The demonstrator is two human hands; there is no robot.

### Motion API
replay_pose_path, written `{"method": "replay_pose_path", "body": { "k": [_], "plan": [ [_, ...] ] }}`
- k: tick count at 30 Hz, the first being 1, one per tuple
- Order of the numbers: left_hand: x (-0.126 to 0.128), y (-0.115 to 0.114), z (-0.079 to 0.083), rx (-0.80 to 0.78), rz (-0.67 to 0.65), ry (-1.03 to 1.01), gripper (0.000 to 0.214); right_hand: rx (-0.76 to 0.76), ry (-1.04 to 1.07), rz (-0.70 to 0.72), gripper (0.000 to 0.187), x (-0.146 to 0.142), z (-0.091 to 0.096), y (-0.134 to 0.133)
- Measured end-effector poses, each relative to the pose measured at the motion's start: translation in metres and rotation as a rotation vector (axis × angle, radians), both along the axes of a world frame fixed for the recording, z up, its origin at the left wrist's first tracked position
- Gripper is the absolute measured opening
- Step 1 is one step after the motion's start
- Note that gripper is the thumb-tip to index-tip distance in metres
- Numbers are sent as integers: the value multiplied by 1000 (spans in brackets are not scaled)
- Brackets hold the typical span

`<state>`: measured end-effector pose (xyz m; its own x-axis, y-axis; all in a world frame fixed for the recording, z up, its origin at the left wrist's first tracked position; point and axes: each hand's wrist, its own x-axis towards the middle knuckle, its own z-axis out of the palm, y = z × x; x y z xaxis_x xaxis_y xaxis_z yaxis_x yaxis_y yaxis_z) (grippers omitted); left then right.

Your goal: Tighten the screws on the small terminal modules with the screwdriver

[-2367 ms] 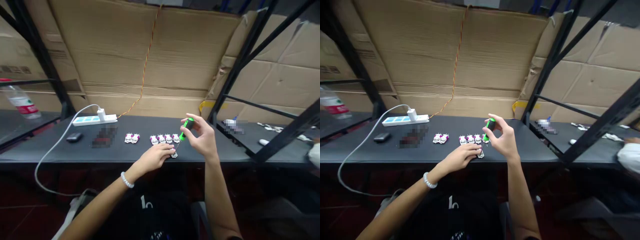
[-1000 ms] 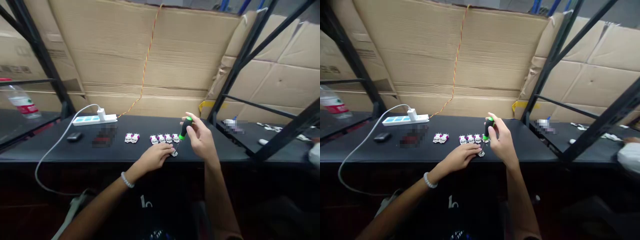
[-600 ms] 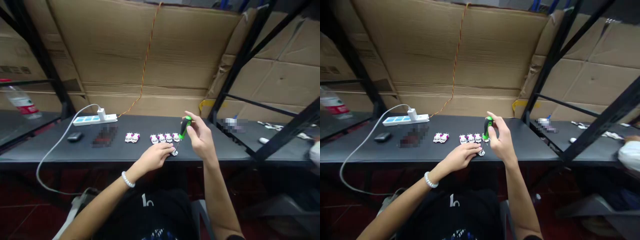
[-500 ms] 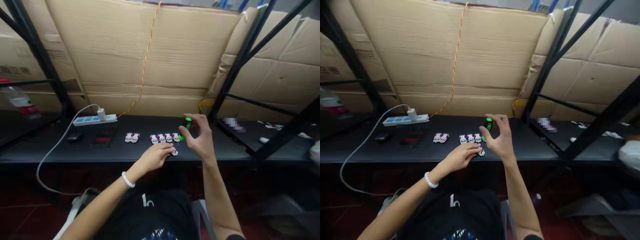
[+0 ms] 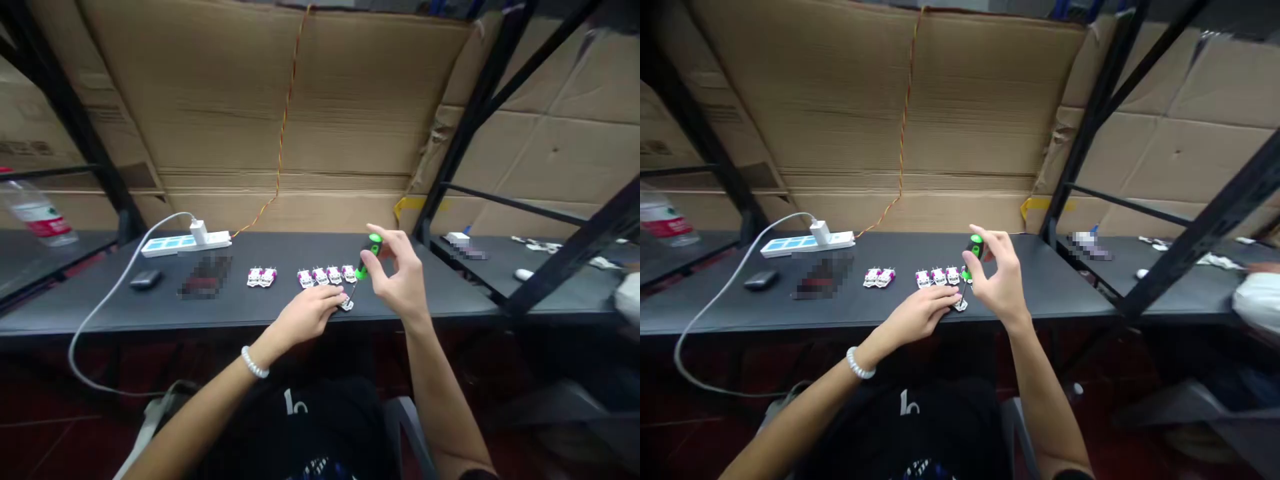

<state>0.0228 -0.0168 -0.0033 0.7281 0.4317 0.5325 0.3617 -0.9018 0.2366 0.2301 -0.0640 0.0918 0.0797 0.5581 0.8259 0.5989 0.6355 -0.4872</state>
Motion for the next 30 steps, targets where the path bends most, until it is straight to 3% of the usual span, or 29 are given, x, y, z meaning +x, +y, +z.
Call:
{"method": "replay_pose_path", "body": {
  "k": [4,9,14,19,25,30],
  "plan": [
    [0,0,-1,1,14,3,36,-47,33,136,45,3,-2,2],
    [0,1,-2,16,22,12,36,43,-10,-47,38,3,1,3],
    [0,0,-1,37,25,-2,36,-30,-9,108,46,6,0,4],
    [0,-1,-1,45,27,4,36,11,-42,-30,45,4,2,2],
    [0,0,-3,42,27,1,38,-44,-30,98,49,6,2,3],
    [0,1,-5,37,25,-6,38,9,-39,-16,44,3,3,3]
  ]
}}
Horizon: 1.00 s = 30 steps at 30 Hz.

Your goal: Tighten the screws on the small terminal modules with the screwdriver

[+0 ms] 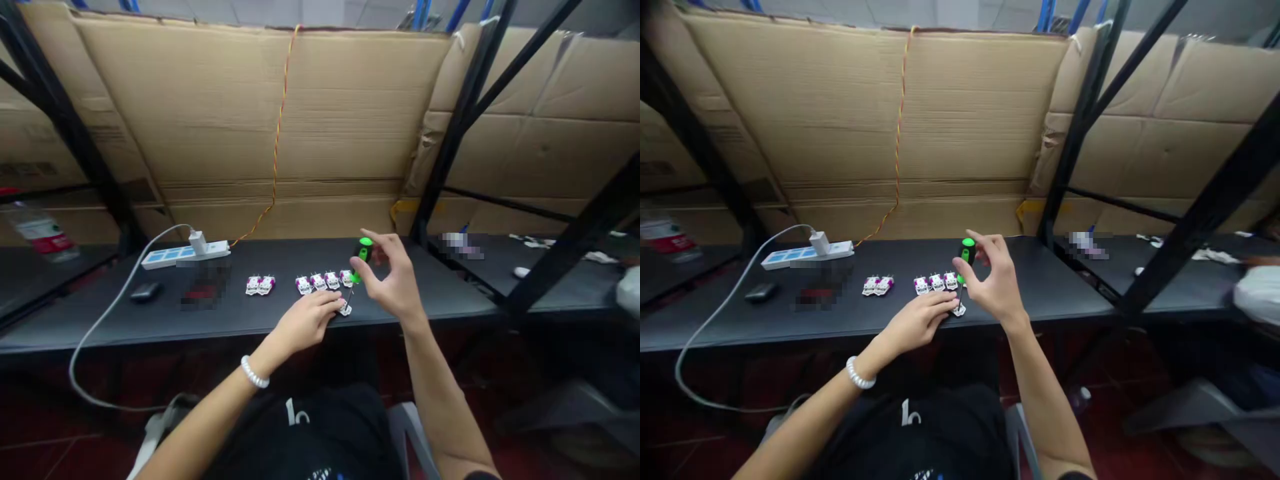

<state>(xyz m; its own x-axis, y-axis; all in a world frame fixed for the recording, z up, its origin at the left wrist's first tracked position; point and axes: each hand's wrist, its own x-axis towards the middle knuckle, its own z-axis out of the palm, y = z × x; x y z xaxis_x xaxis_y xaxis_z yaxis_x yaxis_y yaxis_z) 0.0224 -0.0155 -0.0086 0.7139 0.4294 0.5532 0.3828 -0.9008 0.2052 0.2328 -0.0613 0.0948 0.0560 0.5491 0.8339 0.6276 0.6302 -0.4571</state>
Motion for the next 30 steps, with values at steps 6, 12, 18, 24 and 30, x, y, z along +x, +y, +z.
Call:
{"method": "replay_pose_path", "body": {
  "k": [6,12,18,24,30],
  "plan": [
    [1,-1,2,5,13,18,38,-38,48,81,45,2,-3,1],
    [0,-1,2,9,7,15,37,4,1,-4,43,2,-2,0],
    [1,0,0,25,6,14,38,-33,4,76,48,1,-1,0],
    [0,-1,1,18,13,22,37,8,-6,-36,49,0,-2,1],
    [0,-2,2,31,23,17,39,-61,14,119,51,-2,0,1]
  ]
}}
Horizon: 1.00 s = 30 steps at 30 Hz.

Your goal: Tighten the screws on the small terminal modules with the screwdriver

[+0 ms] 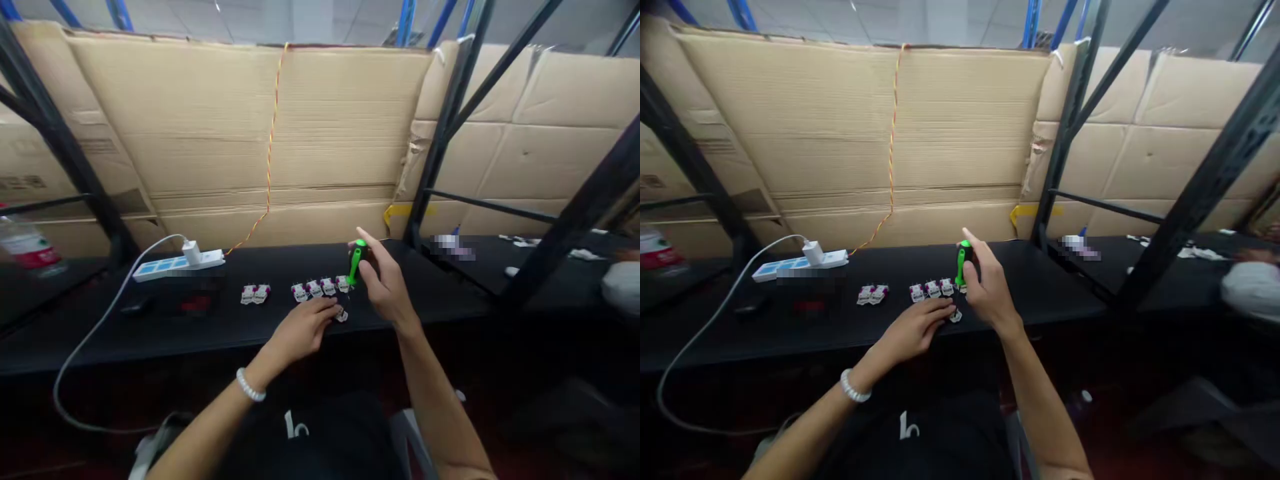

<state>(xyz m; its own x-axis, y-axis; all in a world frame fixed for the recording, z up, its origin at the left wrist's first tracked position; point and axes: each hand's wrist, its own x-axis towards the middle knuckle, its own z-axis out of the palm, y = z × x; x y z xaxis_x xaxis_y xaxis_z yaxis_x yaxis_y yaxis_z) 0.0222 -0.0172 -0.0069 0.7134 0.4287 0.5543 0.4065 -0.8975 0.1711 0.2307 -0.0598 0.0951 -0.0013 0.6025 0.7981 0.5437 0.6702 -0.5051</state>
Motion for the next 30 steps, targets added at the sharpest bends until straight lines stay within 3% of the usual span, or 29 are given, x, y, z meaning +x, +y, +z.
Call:
{"method": "replay_pose_path", "body": {
  "k": [5,11,16,21,26,30],
  "plan": [
    [1,1,-1,-3,-6,-8,39,41,4,-139,45,-5,3,4],
    [0,1,-2,6,-3,-2,38,10,26,10,45,0,5,3],
    [-1,0,-1,8,-3,1,38,58,-6,-139,40,2,6,1],
    [0,0,0,-3,-8,-4,38,6,-2,-11,47,2,5,2],
    [0,-1,0,-6,-6,-7,37,36,-9,-111,45,0,5,3],
    [0,0,0,-8,-12,-4,39,10,-20,-21,50,0,5,2]
  ]
}}
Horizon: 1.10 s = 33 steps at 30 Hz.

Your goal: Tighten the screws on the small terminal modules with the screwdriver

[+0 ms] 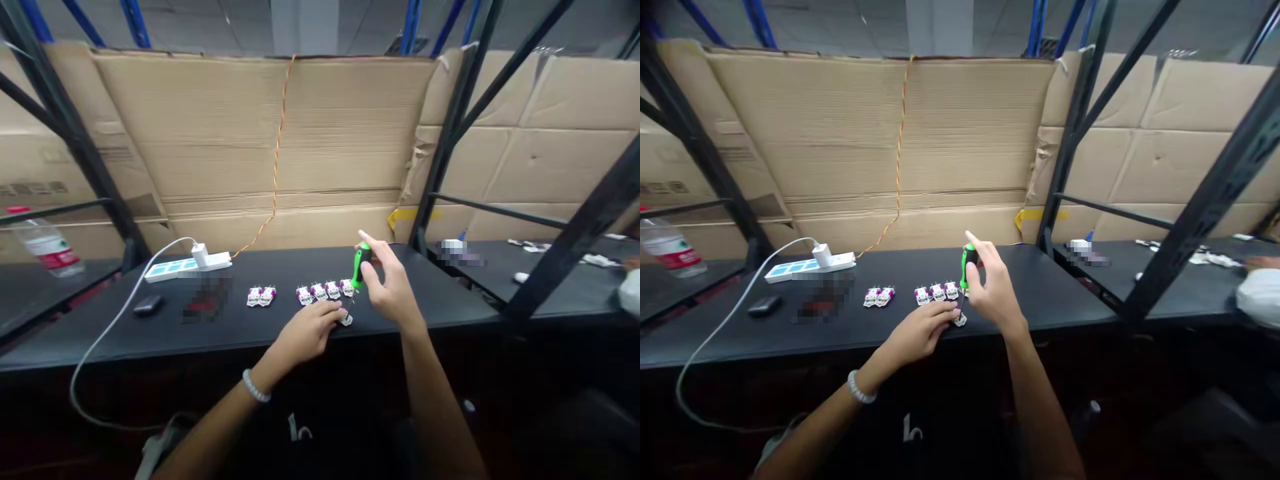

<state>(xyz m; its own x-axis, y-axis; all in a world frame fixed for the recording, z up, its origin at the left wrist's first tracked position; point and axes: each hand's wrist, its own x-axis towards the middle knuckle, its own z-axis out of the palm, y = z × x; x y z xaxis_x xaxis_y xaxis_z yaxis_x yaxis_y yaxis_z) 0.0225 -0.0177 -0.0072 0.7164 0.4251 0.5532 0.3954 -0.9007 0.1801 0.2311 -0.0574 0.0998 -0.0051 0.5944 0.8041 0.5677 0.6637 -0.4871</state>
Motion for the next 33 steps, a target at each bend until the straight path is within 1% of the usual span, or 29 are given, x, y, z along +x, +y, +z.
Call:
{"method": "replay_pose_path", "body": {
  "k": [2,5,7,11,13,16,17,18,21,22,23,26,27,28,31,33],
  "plan": [
    [0,0,0,1,0,6,38,0,5,14,50,0,0,0],
    [0,1,-1,-1,8,11,37,40,26,-97,43,-1,0,0],
    [0,1,-1,-2,5,15,37,55,21,-122,42,0,0,0],
    [1,0,1,-1,6,17,37,26,0,18,46,0,2,-2],
    [1,0,2,-7,4,16,38,33,9,10,43,-1,3,-3],
    [1,-1,1,-17,2,11,38,60,15,-92,38,-3,3,-3],
    [1,0,1,-17,5,10,39,60,10,-104,39,-3,3,-3],
    [1,0,1,-16,7,8,39,51,8,-94,40,-2,2,-3],
    [0,1,-1,-7,0,7,39,9,18,10,48,-1,1,-2],
    [0,1,-1,-4,-1,6,39,7,25,23,48,-1,1,-3],
    [0,1,-1,-1,-2,5,39,13,29,10,47,-1,1,-3],
    [0,1,-1,4,2,10,37,55,13,-111,45,-2,1,-2],
    [0,1,-1,4,4,12,37,56,6,-129,46,-2,1,-2],
    [0,1,-1,5,2,14,37,51,-1,-121,47,-2,1,-2],
    [0,1,-1,6,3,17,38,31,-4,-15,52,-1,1,-2],
    [0,2,-2,6,3,16,39,38,7,-3,50,-2,1,-2]
  ]
}}
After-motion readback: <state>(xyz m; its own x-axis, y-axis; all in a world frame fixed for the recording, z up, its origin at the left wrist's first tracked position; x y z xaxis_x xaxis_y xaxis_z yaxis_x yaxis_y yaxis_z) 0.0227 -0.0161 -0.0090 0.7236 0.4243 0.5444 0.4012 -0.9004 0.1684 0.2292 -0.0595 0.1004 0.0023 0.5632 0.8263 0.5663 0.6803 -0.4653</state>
